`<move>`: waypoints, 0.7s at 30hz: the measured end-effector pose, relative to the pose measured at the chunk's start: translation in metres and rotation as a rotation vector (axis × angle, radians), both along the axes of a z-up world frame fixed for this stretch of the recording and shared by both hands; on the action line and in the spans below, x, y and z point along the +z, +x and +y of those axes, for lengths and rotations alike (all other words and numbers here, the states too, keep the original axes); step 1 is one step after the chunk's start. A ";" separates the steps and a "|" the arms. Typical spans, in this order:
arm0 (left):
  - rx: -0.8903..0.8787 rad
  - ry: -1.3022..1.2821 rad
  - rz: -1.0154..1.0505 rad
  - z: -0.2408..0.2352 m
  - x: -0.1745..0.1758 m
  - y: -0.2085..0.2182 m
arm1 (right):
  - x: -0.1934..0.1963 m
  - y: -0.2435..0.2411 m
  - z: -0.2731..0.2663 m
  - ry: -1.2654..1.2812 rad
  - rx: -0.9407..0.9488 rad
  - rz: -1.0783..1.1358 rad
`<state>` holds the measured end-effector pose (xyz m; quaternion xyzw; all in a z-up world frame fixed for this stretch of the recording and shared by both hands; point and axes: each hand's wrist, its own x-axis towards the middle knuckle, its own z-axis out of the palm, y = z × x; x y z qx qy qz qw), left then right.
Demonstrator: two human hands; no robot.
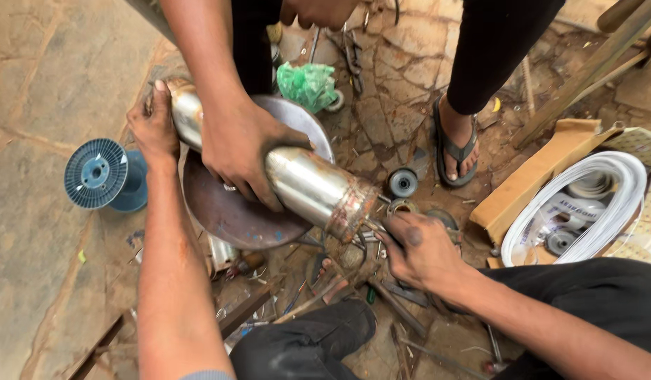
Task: The person uses a hammer and pliers to work on a metal cylinder held by another person. They repeatedly strike the cylinder and manipulate its end with tools while seated on the ground.
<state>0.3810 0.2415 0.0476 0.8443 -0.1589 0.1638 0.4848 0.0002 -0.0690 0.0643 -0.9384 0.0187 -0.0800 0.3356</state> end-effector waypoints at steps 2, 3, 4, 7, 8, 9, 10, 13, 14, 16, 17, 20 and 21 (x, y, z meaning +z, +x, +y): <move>0.015 -0.005 -0.007 -0.007 0.003 0.001 | -0.004 0.006 -0.001 0.027 0.021 0.038; 0.024 -0.003 -0.008 -0.008 0.005 0.001 | -0.006 0.009 0.000 0.045 0.034 0.060; -0.004 -0.034 -0.012 -0.010 0.006 0.003 | -0.007 0.009 -0.001 0.021 0.030 0.033; 0.010 -0.040 0.003 -0.005 0.007 0.001 | -0.009 0.010 -0.008 0.002 0.073 0.029; 0.055 0.013 0.013 -0.006 0.009 0.003 | -0.010 0.013 -0.009 0.029 0.098 0.065; 0.093 0.069 0.030 -0.008 0.009 0.003 | -0.011 0.011 -0.009 0.059 0.116 0.109; 0.086 0.059 0.032 -0.009 0.010 0.004 | -0.012 0.011 -0.009 0.055 0.114 0.114; 0.064 -0.004 0.068 -0.005 0.009 0.001 | -0.015 0.012 -0.007 0.046 0.099 0.086; 0.048 -0.045 0.104 -0.003 0.009 0.000 | -0.013 0.007 -0.009 0.051 0.079 0.054; 0.019 -0.034 0.082 -0.006 0.010 0.006 | -0.010 0.005 -0.010 0.053 0.043 -0.003; 0.008 0.015 0.023 -0.008 0.010 0.009 | -0.008 0.004 -0.010 0.048 0.031 -0.030; 0.003 -0.011 0.018 -0.005 -0.001 0.005 | -0.009 0.000 0.001 0.044 -0.007 -0.065; 0.009 -0.056 0.028 -0.004 -0.002 0.006 | -0.010 0.006 0.001 0.038 -0.015 -0.088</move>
